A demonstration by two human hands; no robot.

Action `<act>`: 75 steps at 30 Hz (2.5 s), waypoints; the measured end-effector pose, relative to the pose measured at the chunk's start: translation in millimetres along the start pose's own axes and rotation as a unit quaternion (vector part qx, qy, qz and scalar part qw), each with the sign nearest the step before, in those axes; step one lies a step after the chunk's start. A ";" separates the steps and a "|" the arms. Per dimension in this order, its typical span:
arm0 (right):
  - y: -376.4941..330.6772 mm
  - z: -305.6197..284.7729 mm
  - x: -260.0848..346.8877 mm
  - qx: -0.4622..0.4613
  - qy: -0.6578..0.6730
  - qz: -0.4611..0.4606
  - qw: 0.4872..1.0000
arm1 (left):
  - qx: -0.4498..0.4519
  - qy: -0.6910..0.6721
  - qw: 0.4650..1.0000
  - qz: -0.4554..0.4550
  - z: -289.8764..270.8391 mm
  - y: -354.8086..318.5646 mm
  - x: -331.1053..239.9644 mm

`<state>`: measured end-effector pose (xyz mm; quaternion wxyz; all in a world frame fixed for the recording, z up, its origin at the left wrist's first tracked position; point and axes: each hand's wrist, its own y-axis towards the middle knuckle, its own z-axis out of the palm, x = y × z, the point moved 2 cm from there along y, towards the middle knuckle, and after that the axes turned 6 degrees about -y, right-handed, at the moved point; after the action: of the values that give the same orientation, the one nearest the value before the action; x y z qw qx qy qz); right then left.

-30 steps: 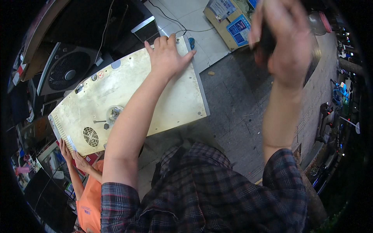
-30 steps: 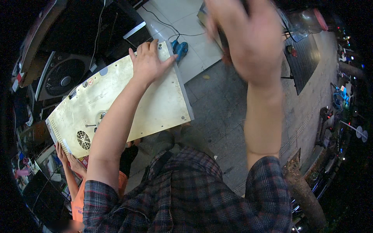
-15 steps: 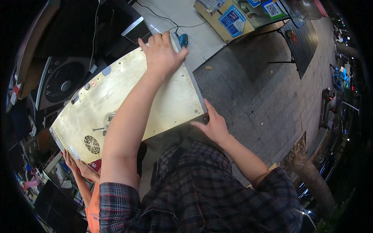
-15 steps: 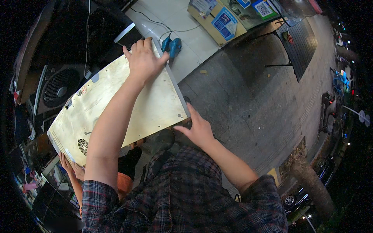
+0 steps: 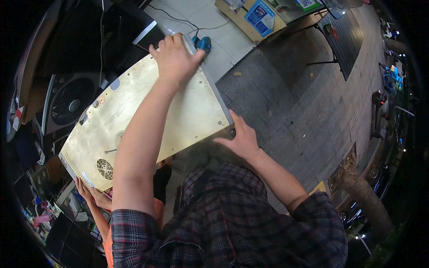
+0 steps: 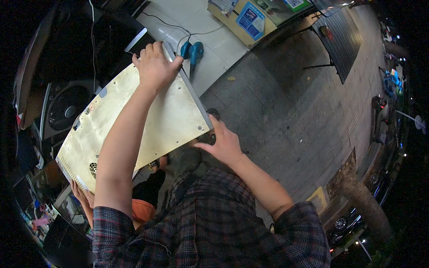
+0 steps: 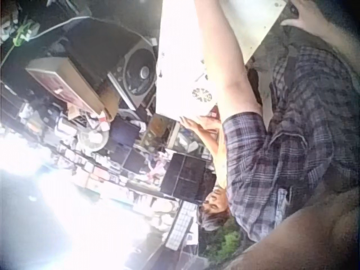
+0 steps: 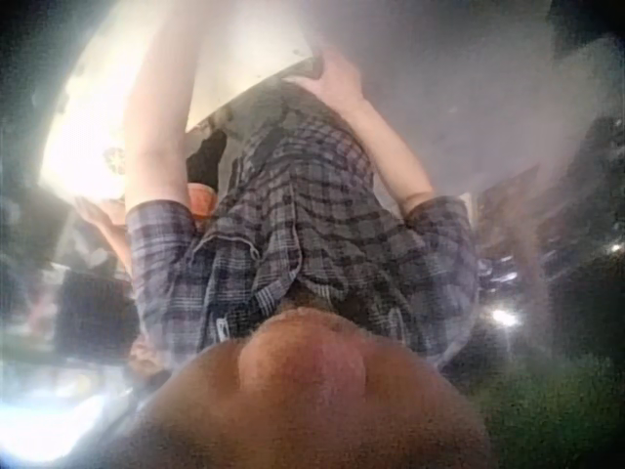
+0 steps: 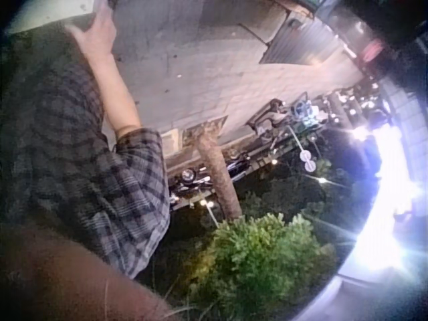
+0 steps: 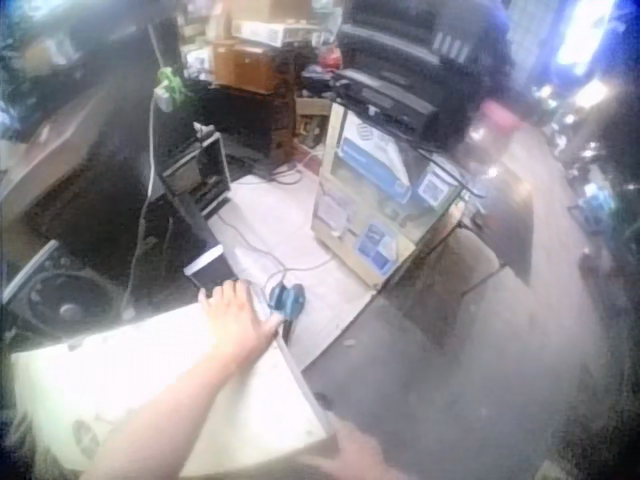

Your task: The person aligns and secures a white plastic cover onto an open electronics chassis with the help of a coworker. They then attach a metal backplate, retrieve a container of screws, and use a screwdriver to fasten the backplate to the chassis.

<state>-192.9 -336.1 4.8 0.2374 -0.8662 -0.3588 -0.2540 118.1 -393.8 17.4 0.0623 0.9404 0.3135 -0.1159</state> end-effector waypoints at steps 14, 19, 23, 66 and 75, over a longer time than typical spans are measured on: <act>19.1 12.0 -9.0 -0.145 -0.061 -0.144 0.977 | -0.044 0.009 0.999 0.011 6.5 -3.0 0.8; 22.8 8.9 -13.1 -0.153 -0.063 -0.165 0.972 | -0.037 0.007 0.999 0.010 7.7 -2.0 -1.1; 24.9 10.9 -15.7 -0.148 -0.053 -0.171 0.973 | -0.022 0.021 0.999 0.010 7.4 -1.4 0.6; 70.0 -92.1 320.0 0.094 0.125 -0.472 0.867 | -0.075 -0.964 0.019 -0.255 -82.7 -289.6 93.4; 72.0 -87.8 341.3 0.147 0.051 -0.478 0.865 | -0.078 -0.957 0.012 -0.280 -79.1 -287.0 100.9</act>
<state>46.2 -262.5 263.3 0.2302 -0.5295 -0.7492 -0.3246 37.2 -92.4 55.0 0.3420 -0.1920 0.2168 -0.8939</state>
